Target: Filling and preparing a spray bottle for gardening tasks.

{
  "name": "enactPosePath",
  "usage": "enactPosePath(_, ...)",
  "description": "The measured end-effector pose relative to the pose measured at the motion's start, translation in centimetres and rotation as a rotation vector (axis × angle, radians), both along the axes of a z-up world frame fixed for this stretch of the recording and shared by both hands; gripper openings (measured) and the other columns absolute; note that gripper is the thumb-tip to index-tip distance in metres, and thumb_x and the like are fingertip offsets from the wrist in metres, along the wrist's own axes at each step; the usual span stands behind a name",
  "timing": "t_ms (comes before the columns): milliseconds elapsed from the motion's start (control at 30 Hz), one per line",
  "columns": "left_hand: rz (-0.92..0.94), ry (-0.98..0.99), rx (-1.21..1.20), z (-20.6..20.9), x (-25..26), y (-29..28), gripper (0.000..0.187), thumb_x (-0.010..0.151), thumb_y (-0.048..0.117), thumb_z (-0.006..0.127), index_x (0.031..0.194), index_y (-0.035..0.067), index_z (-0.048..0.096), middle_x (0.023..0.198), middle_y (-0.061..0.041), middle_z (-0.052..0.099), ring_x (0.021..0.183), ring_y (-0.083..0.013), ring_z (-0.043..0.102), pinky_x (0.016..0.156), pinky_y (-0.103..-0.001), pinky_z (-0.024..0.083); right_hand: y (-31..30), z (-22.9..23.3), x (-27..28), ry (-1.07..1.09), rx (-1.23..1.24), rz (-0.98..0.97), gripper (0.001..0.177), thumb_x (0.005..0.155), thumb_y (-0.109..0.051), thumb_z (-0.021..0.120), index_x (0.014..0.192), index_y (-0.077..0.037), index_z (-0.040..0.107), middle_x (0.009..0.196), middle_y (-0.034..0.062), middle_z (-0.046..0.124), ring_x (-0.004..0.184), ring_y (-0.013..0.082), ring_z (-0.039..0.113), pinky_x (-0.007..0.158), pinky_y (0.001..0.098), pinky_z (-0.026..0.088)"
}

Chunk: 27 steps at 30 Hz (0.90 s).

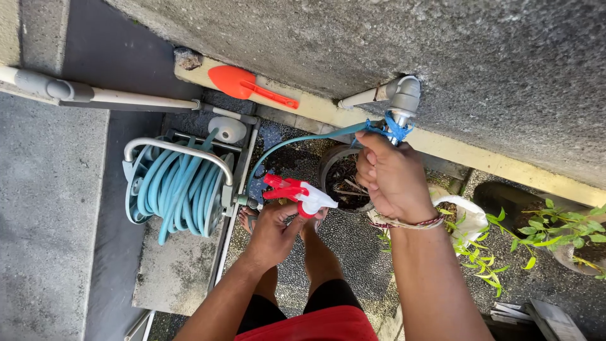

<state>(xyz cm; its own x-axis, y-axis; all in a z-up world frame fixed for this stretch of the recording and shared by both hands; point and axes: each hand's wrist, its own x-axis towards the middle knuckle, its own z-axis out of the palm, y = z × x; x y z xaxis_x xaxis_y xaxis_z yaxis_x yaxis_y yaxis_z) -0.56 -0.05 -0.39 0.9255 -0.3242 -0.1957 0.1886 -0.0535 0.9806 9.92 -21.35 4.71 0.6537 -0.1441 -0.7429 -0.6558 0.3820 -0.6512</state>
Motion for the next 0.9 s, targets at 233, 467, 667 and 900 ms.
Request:
enactPosePath(233, -0.003, 0.113, 0.071, 0.4, -0.3, -0.1, 0.015, 0.099, 0.01, 0.064, 0.107, 0.009, 0.076, 0.099, -0.004, 0.081, 0.091, -0.0182, 0.079, 0.08, -0.032, 0.061, -1.7, -0.9, -0.5, -0.05, 0.43, 0.099, 0.043, 0.098, -0.02, 0.066, 0.062, -0.014, 0.044, 0.049, -0.0023, 0.035, 0.042, 0.0111, 0.029, 0.043, 0.0294, 0.024)
enactPosePath(467, 0.008, -0.027, 0.137, 0.0, -1.4, -0.2, 0.013, 0.097, 0.01, 0.068, 0.103, 0.009, 0.079, 0.107, -0.008, 0.079, 0.104, -0.0225, 0.076, 0.091, -0.036, 0.058, -2.5, -2.6, -0.7, -0.121, 0.682, 0.133, 0.047, 0.106, -0.021, 0.057, 0.062, -0.015, 0.044, 0.05, -0.0024, 0.032, 0.047, 0.0108, 0.026, 0.049, 0.0286, 0.025)
enactPosePath(667, -0.002, 0.096, 0.147, 0.2, -1.8, -0.5, 0.013, 0.097, 0.011, 0.068, 0.105, 0.01, 0.077, 0.1, -0.006, 0.08, 0.095, -0.0211, 0.077, 0.086, -0.035, 0.057, -2.7, -3.1, -0.8, -0.164, 0.79, 0.148, 0.046, 0.108, -0.021, 0.052, 0.064, -0.014, 0.045, 0.053, -0.0026, 0.033, 0.049, 0.0098, 0.025, 0.05, 0.0281, 0.024)
enactPosePath(900, 0.011, 0.086, 0.18, 0.2, -2.1, -1.0, 0.014, 0.097, 0.011, 0.066, 0.103, 0.009, 0.079, 0.094, -0.008, 0.079, 0.085, -0.0211, 0.075, 0.079, -0.034, 0.055, -2.8, -3.1, -0.7, -0.181, 0.87, 0.173, 0.046, 0.11, -0.019, 0.053, 0.064, -0.014, 0.045, 0.053, -0.0026, 0.033, 0.049, 0.0101, 0.026, 0.051, 0.0281, 0.025)
